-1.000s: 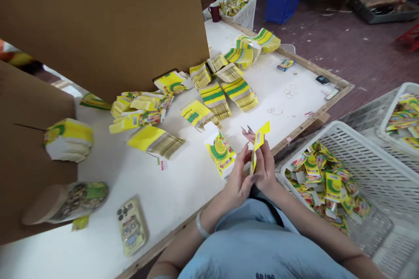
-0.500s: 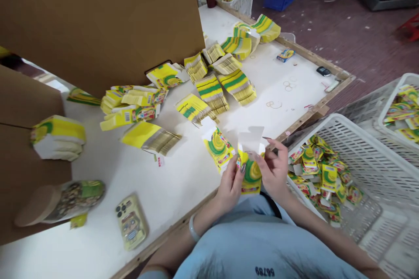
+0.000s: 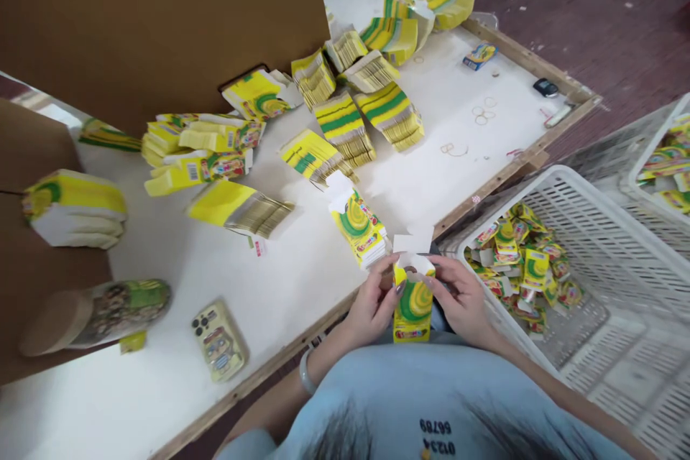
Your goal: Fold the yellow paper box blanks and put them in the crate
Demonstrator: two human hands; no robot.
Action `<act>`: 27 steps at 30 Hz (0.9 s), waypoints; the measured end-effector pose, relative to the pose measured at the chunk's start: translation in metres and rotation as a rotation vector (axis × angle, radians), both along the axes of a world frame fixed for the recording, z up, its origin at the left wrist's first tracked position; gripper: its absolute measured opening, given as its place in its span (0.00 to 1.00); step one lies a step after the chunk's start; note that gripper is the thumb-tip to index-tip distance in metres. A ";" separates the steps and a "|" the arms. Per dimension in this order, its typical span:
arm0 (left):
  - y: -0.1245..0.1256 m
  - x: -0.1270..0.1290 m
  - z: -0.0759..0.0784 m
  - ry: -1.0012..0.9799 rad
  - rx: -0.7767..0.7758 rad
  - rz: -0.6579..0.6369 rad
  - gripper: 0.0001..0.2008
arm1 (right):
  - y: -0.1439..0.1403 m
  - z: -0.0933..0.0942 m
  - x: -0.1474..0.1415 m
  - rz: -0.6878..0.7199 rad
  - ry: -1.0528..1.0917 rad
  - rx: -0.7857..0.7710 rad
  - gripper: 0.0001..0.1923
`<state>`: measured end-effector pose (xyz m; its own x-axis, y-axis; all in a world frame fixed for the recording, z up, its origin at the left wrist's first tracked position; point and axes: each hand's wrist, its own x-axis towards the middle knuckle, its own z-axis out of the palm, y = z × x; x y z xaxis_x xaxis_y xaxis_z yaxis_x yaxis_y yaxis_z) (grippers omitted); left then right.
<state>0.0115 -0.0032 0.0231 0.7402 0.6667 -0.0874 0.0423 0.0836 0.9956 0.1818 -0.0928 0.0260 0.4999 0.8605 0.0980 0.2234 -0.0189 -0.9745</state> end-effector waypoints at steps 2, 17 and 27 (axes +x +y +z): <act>0.001 -0.002 0.003 0.039 0.026 -0.019 0.23 | 0.000 0.004 0.002 0.090 0.097 -0.059 0.11; 0.005 0.000 0.005 0.080 0.137 -0.022 0.25 | -0.006 0.004 0.022 0.416 -0.102 0.013 0.26; 0.009 0.007 0.012 0.071 0.304 0.081 0.18 | 0.004 0.017 0.023 0.486 0.532 -0.245 0.24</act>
<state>0.0181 0.0060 0.0356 0.6827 0.7268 0.0753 0.1182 -0.2116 0.9702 0.2045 -0.0888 0.0431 -0.0148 0.9620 -0.2725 -0.2364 -0.2682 -0.9339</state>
